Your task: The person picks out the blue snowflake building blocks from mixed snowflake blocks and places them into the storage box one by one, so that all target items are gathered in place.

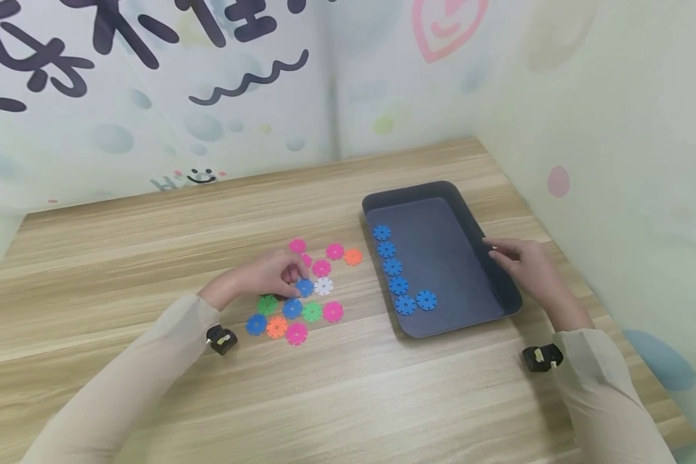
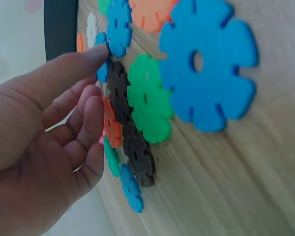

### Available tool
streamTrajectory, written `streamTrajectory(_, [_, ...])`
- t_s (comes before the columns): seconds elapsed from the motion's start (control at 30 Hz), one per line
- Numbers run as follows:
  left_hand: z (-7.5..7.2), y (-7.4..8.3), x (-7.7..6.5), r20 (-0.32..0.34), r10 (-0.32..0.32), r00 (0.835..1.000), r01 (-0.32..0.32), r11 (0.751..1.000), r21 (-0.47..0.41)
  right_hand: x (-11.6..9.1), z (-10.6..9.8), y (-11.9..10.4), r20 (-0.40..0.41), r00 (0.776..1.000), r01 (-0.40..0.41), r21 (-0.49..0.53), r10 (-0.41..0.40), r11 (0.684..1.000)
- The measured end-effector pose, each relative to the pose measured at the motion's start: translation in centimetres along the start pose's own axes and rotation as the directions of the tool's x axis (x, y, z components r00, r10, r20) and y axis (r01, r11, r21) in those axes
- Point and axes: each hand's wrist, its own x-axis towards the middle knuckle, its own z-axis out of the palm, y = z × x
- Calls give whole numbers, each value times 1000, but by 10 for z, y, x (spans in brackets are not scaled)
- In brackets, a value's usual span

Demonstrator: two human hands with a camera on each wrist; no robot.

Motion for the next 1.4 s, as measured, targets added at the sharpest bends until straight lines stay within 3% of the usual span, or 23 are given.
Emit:
streamTrajectory(0.4, [5, 1, -2, -47, 17, 999, -17, 1000, -6, 0, 0, -1, -1, 1000, 0, -7, 0, 1000])
streamTrajectory(0.9, [11, 1, -4, -102, 44, 994, -38, 997, 60, 0, 0, 0, -8, 1000, 16, -43, -17, 999])
streamTrajectory(1.2, [9, 3, -5, -84, 43, 996, -45, 999, -19, 0, 0, -1, -7, 1000, 13, -47, -14, 999])
streamTrajectory(1.4, [2, 7, -8, -46, 80, 996, -83, 993, -79, 0, 0, -2, -8, 1000, 15, -40, -15, 999])
